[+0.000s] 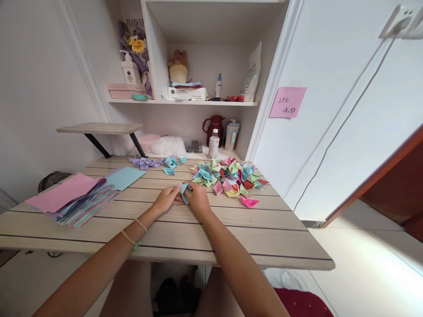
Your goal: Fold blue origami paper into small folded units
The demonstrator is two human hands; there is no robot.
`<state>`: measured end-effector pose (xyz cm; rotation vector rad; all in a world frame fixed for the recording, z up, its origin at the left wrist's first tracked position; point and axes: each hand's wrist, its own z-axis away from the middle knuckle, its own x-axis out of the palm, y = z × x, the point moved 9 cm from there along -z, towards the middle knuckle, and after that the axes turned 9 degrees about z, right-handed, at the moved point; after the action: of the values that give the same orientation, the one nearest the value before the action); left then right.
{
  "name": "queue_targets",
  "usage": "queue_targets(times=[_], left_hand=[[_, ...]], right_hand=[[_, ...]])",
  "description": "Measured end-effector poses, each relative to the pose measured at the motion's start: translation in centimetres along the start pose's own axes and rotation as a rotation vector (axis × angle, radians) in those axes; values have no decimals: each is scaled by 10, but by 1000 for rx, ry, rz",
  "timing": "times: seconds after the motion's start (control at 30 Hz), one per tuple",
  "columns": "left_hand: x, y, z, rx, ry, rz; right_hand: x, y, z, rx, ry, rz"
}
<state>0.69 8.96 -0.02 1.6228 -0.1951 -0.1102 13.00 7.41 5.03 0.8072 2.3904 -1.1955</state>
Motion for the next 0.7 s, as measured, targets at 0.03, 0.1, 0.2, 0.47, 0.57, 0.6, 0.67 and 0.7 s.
queue_targets(times=[0.03,0.1,0.2,0.47,0.57,0.6,0.67,0.7], left_hand=[[-5,8,1,83,46,-87],[-11,25,6,244,115,-243],[-11,42,14,404,174,-374],[7,41,17,471,63,-381],[1,37,15,457,103,-418],[-2,36,13,449,119,-423],[-7,31,8,427,128,-375],[-9,29,6,414,123,-320]], right_hand=[[-2,0,0,-1,14,33],[-6,1,0,6,34,104],[-8,6,1,47,51,193],[2,4,2,2,-16,190],[10,-1,2,-28,-78,22],[12,-2,2,-30,-96,-42],[15,-2,2,-10,-109,-162],[15,1,2,15,-99,-209]])
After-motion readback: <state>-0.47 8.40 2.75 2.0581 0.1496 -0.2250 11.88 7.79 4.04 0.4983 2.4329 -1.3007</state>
